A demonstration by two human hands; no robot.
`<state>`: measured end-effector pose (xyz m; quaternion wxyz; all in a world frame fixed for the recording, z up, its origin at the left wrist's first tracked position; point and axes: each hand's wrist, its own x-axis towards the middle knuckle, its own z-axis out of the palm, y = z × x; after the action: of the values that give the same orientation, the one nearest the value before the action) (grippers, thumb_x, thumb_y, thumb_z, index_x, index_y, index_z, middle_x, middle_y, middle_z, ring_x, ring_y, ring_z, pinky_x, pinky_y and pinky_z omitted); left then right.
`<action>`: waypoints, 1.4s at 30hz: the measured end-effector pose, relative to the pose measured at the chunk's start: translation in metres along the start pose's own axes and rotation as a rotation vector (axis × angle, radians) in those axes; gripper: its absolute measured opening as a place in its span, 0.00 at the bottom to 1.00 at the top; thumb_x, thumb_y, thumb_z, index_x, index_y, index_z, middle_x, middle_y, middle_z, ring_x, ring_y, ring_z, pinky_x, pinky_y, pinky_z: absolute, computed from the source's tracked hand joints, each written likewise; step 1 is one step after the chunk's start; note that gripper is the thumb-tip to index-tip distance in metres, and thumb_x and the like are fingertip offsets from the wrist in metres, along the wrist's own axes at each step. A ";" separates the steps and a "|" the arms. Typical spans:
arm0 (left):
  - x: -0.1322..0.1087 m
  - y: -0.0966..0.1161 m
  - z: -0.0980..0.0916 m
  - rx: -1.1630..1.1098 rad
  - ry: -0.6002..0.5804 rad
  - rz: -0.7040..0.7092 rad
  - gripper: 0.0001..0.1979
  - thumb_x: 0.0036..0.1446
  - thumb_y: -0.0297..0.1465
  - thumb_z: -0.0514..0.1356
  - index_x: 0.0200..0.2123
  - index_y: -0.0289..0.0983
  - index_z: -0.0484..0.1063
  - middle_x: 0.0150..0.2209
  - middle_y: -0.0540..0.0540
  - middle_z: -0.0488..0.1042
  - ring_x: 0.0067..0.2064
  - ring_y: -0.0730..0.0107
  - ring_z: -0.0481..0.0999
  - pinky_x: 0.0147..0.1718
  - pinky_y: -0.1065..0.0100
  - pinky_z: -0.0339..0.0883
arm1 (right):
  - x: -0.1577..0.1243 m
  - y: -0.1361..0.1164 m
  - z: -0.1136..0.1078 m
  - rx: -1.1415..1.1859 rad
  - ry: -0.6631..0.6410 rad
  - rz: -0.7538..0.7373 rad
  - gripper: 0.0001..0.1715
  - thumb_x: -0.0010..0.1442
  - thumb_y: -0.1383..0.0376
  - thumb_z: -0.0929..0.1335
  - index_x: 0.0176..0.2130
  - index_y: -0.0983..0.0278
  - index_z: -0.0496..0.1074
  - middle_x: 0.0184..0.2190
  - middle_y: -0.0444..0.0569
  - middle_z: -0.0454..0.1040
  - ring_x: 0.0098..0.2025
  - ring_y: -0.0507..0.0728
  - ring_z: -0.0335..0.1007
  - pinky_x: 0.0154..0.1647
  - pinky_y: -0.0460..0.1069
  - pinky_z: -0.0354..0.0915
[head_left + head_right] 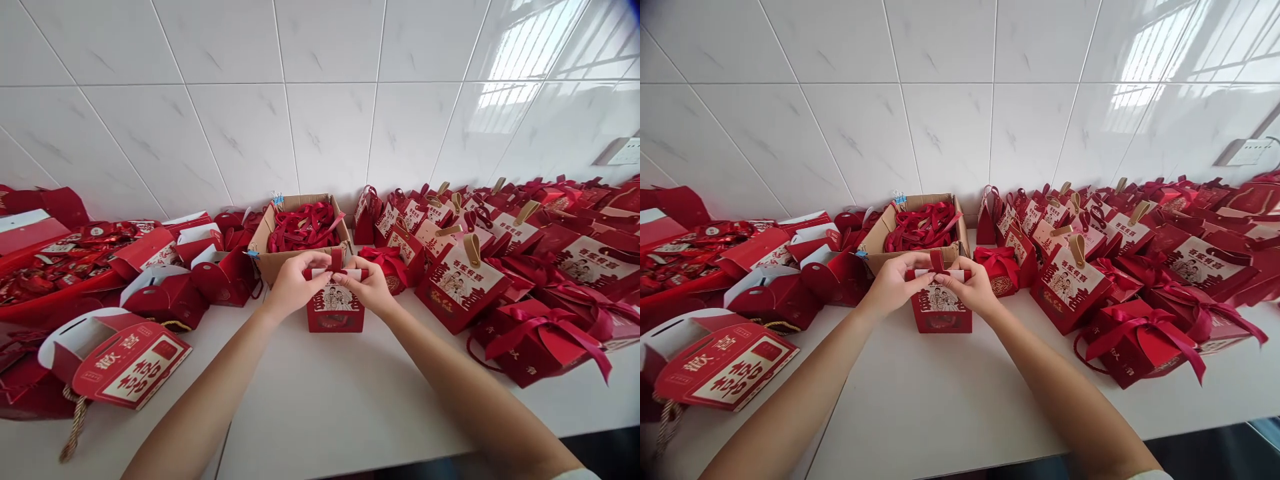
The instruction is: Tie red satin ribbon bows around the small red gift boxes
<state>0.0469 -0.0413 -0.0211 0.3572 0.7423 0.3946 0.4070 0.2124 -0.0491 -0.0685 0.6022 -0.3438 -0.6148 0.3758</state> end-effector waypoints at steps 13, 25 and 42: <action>0.000 -0.008 0.002 0.048 0.013 -0.009 0.14 0.52 0.35 0.60 0.38 0.31 0.74 0.39 0.40 0.77 0.40 0.60 0.76 0.37 0.65 0.71 | 0.003 -0.003 -0.001 0.013 -0.034 -0.009 0.19 0.49 0.58 0.72 0.22 0.65 0.61 0.18 0.39 0.60 0.21 0.47 0.53 0.21 0.44 0.53; -0.001 -0.002 0.002 0.050 0.035 -0.057 0.13 0.50 0.36 0.61 0.35 0.32 0.75 0.32 0.43 0.78 0.33 0.62 0.77 0.30 0.67 0.70 | 0.010 -0.014 -0.009 -0.054 -0.121 0.096 0.20 0.44 0.54 0.74 0.21 0.66 0.66 0.19 0.41 0.64 0.23 0.48 0.57 0.24 0.45 0.56; -0.016 0.051 -0.054 -0.271 0.378 0.307 0.17 0.51 0.33 0.62 0.46 0.38 0.70 0.47 0.42 0.72 0.52 0.59 0.70 0.55 0.56 0.60 | 0.007 -0.095 -0.071 -0.361 0.001 -0.066 0.16 0.53 0.55 0.70 0.24 0.66 0.74 0.23 0.45 0.69 0.23 0.50 0.64 0.21 0.46 0.58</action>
<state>0.0082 -0.0660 0.0391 0.3074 0.6496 0.2793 0.6367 0.2863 -0.0851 0.0175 0.5431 -0.4259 -0.6829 0.2393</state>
